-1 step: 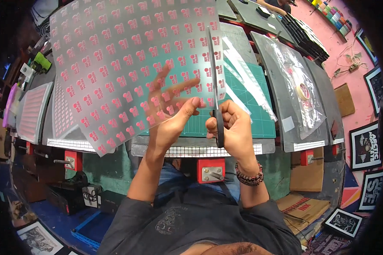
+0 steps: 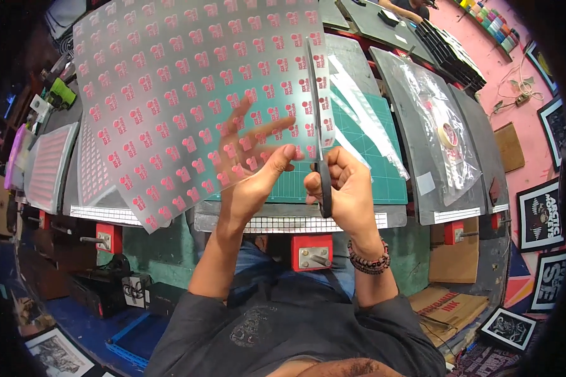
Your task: Cutting a sheet of printed stickers or labels into smaller strips using scissors.
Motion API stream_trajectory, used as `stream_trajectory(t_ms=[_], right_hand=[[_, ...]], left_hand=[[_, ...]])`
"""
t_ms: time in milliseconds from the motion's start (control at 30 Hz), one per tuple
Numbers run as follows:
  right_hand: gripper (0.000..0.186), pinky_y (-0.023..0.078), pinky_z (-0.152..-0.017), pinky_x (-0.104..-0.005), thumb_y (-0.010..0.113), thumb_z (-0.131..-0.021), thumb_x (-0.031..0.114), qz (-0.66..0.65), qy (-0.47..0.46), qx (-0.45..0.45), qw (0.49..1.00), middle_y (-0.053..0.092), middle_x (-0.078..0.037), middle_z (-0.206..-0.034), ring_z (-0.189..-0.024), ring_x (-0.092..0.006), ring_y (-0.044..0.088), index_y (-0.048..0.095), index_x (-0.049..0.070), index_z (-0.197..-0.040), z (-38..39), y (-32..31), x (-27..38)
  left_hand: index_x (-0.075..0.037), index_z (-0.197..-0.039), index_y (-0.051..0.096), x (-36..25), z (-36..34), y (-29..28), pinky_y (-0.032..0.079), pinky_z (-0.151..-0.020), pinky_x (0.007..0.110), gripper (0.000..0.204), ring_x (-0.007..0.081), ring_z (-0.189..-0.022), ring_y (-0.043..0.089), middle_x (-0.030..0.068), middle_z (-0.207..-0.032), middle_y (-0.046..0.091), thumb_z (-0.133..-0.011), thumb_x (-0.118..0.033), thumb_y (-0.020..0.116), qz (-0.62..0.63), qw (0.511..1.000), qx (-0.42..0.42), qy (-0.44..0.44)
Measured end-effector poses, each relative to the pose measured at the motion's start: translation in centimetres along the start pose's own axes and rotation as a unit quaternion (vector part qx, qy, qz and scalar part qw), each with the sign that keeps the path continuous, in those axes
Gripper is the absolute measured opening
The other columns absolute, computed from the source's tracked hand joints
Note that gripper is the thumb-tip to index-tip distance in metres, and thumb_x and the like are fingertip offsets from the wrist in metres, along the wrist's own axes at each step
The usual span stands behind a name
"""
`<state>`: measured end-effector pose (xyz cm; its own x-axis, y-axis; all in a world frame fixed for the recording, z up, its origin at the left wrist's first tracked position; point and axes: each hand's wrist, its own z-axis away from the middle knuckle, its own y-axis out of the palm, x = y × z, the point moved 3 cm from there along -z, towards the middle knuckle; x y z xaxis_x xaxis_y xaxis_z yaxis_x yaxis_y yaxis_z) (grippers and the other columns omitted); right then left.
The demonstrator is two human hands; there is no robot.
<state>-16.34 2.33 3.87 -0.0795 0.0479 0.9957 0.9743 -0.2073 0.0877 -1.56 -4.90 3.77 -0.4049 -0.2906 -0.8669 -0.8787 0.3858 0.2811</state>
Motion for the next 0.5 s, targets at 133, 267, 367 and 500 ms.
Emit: stream_trajectory(t_ms=[133, 267, 367, 500], right_hand=[[0.036, 0.044, -0.054, -0.017, 0.086, -0.081, 0.02, 0.002, -0.019, 0.003, 1.0, 0.065, -0.001, -0.073, -0.062, -0.0021, 0.058, 0.057, 0.002, -0.091, -0.3, 0.41, 0.55], [0.035, 0.042, -0.052, -0.0164, 0.086, -0.081, 0.019, 0.006, -0.018, 0.002, 1.0, 0.065, -0.001, -0.073, -0.062, -0.0017, 0.057, 0.057, 0.002, -0.091, -0.31, 0.31, 0.47], [0.034, 0.041, -0.052, -0.016, 0.085, -0.082, 0.018, -0.001, -0.012, -0.005, 1.0, 0.065, 0.0, -0.073, -0.062, -0.0015, 0.057, 0.057, 0.002, -0.091, -0.28, 0.31, 0.36], [0.032, 0.041, -0.051, -0.0161, 0.085, -0.082, 0.017, 0.002, -0.012, -0.006, 1.0, 0.064, 0.0, -0.071, -0.06, -0.0015, 0.056, 0.058, 0.001, -0.09, -0.46, 0.38, 0.34]], left_hand=[[-0.012, -0.155, 0.023, 0.2, -0.06, -0.27, 0.059, -0.066, 0.03, 0.082, 0.0251, -0.084, 0.072, 0.0293, -0.123, 0.062, -0.09, -0.002, 0.071, -0.005, 1.0, -0.005, 0.012], [-0.012, -0.155, 0.022, 0.13, -0.14, -0.12, 0.06, -0.066, 0.03, 0.083, 0.0255, -0.085, 0.072, 0.0297, -0.123, 0.062, -0.089, 0.0, 0.071, -0.006, 1.0, -0.005, 0.011], [-0.012, -0.155, 0.023, 0.31, -0.16, -0.16, 0.06, -0.067, 0.031, 0.083, 0.0257, -0.086, 0.072, 0.0297, -0.123, 0.062, -0.089, -0.001, 0.071, -0.005, 1.0, -0.002, 0.017], [-0.012, -0.155, 0.023, 0.31, -0.11, -0.16, 0.06, -0.067, 0.031, 0.082, 0.0255, -0.085, 0.072, 0.0298, -0.123, 0.062, -0.089, -0.001, 0.071, 0.006, 1.0, -0.006, 0.006]])
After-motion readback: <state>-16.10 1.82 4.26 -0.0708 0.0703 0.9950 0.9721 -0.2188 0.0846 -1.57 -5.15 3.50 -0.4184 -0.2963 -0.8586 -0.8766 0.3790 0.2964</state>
